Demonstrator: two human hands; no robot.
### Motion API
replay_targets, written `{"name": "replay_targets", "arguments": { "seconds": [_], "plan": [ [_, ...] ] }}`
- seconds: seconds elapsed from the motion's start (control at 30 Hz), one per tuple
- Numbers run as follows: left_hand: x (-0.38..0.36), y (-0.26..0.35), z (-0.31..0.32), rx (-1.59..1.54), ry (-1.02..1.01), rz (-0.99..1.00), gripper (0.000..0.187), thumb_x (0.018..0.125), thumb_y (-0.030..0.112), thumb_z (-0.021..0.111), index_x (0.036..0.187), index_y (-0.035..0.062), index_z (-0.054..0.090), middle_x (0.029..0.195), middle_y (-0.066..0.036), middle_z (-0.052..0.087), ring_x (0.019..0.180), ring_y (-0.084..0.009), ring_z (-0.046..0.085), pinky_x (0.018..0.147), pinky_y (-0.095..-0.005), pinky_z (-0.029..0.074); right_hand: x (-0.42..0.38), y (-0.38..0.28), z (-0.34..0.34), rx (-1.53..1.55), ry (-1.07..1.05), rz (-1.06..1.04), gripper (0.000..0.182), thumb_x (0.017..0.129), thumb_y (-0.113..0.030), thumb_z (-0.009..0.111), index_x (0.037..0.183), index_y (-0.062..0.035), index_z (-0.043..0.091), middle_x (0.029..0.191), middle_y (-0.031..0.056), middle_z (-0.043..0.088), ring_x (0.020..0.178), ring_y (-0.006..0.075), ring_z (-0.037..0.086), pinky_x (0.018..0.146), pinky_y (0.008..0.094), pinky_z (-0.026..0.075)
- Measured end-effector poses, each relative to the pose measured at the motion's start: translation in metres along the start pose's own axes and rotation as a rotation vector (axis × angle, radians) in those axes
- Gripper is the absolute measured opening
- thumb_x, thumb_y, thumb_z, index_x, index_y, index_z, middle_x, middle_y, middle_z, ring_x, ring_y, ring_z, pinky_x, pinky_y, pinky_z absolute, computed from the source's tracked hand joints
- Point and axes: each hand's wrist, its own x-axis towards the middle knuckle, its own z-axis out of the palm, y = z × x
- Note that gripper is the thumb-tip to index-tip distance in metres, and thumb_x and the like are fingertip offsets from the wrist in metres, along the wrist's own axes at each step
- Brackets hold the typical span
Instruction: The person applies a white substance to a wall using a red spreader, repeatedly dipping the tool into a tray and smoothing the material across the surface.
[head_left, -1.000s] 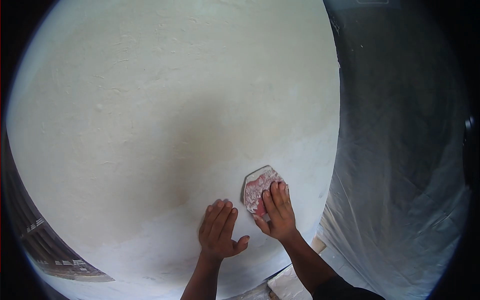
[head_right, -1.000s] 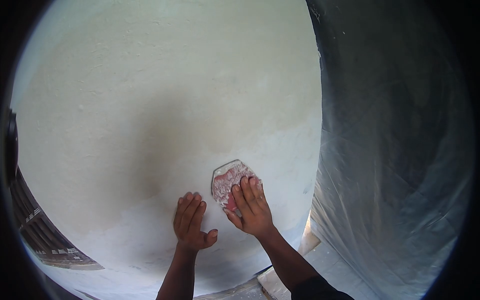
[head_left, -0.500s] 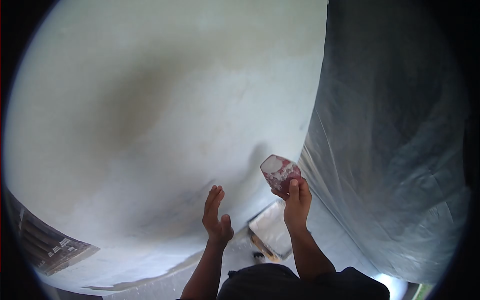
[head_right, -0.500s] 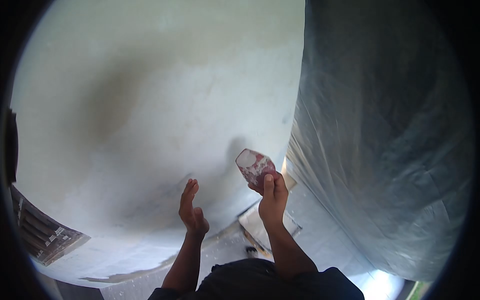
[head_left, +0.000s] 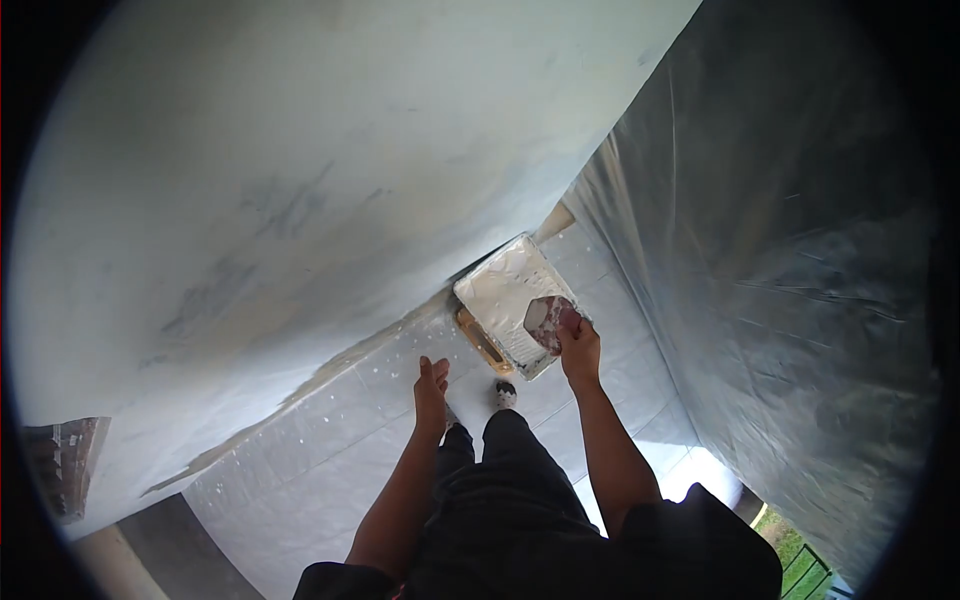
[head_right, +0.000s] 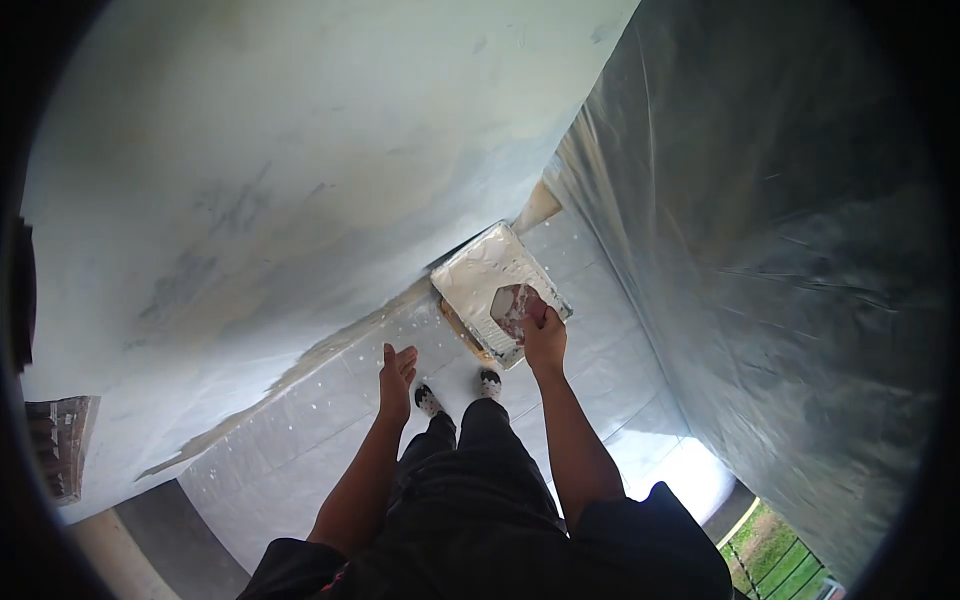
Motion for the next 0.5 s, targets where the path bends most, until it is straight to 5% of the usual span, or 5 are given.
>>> {"name": "replay_targets", "arguments": {
  "seconds": [0.2, 0.5],
  "plan": [
    [0.027, -0.071, 0.010, -0.043, -0.043, -0.360, 0.096, 0.090, 0.074, 0.026, 0.138, -0.0084, 0.039, 0.142, -0.024, 0.042, 0.137, -0.0314, 0.035, 0.114, -0.0420, 0.022, 0.047, 0.111, 0.018, -0.458, -0.035, -0.074, 0.025, 0.082, -0.022, 0.064, 0.095, -0.0004, 0.066, 0.084, 0.0196, 0.067, 0.080, 0.0347, 0.066, 0.073, 0.0423, 0.050],
    [0.098, -0.174, 0.058, -0.247, -0.058, -0.412, 0.101, 0.088, 0.078, 0.024, 0.143, -0.0063, 0.030, 0.147, -0.022, 0.035, 0.140, -0.0303, 0.030, 0.116, -0.0410, 0.018, 0.122, 0.178, 0.064, -0.537, -0.309, -0.079, 0.022, 0.088, -0.022, 0.058, 0.099, -0.0033, 0.061, 0.091, 0.0230, 0.066, 0.090, 0.0409, 0.063, 0.078, 0.0460, 0.049]
  ]
}}
